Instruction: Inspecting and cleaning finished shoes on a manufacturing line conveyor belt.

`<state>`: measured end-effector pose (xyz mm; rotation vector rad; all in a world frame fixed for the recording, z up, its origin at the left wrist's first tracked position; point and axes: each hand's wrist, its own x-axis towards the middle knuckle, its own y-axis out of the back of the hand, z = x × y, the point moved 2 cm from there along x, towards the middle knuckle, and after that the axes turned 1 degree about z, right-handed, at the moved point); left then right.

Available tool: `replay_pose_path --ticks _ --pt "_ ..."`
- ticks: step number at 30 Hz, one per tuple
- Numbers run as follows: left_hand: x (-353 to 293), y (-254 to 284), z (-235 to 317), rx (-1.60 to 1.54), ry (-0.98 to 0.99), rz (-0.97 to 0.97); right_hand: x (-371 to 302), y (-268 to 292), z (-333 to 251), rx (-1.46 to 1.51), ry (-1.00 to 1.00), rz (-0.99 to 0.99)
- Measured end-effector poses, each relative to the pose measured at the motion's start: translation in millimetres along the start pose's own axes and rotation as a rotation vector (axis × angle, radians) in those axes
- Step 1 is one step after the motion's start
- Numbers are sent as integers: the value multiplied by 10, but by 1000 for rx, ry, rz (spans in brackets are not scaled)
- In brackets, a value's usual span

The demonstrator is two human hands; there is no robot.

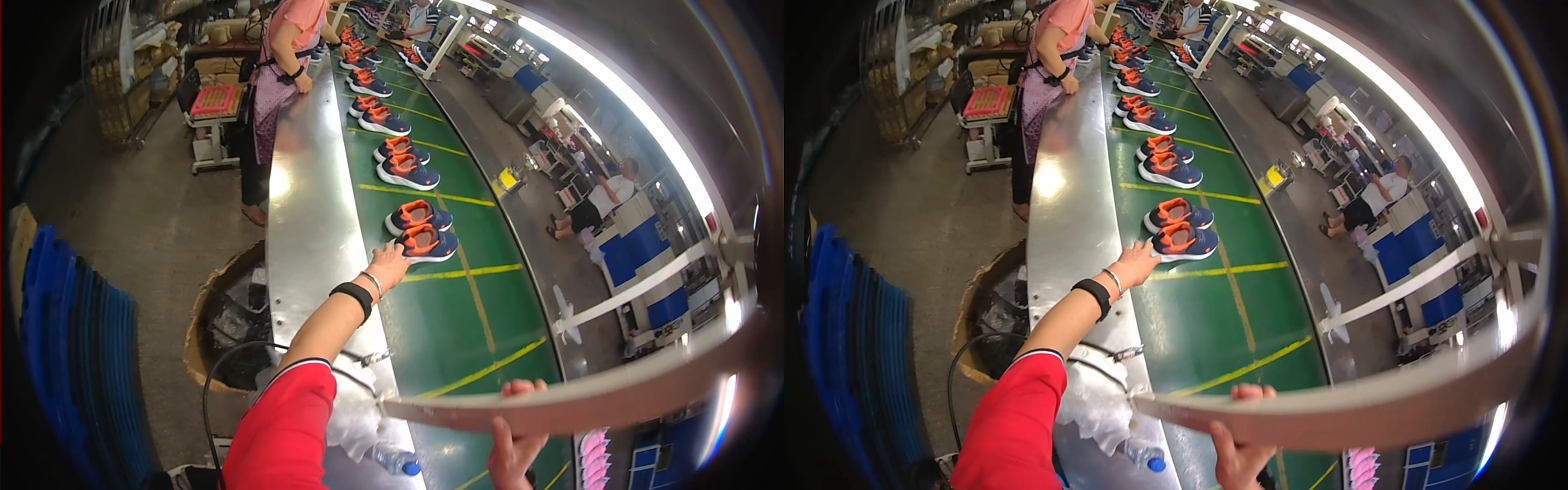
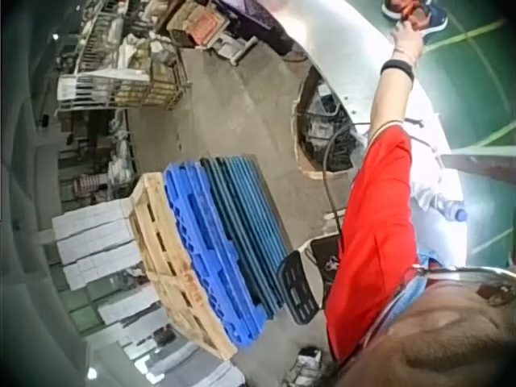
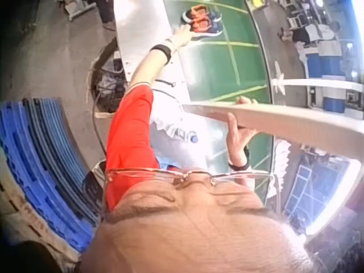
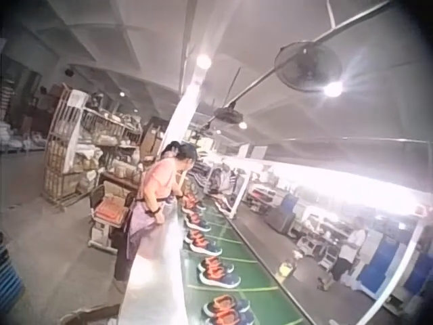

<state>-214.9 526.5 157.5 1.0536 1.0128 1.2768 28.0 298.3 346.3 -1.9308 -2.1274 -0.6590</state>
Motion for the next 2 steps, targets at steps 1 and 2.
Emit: replay_pose_path --ticks 1,2 --pt "211 -46 -38 -45 26 35 10 -27 -8 35 -46 30" --pt "392 -109 -72 -38 32 91 123 -58 54 -6 -57 27"
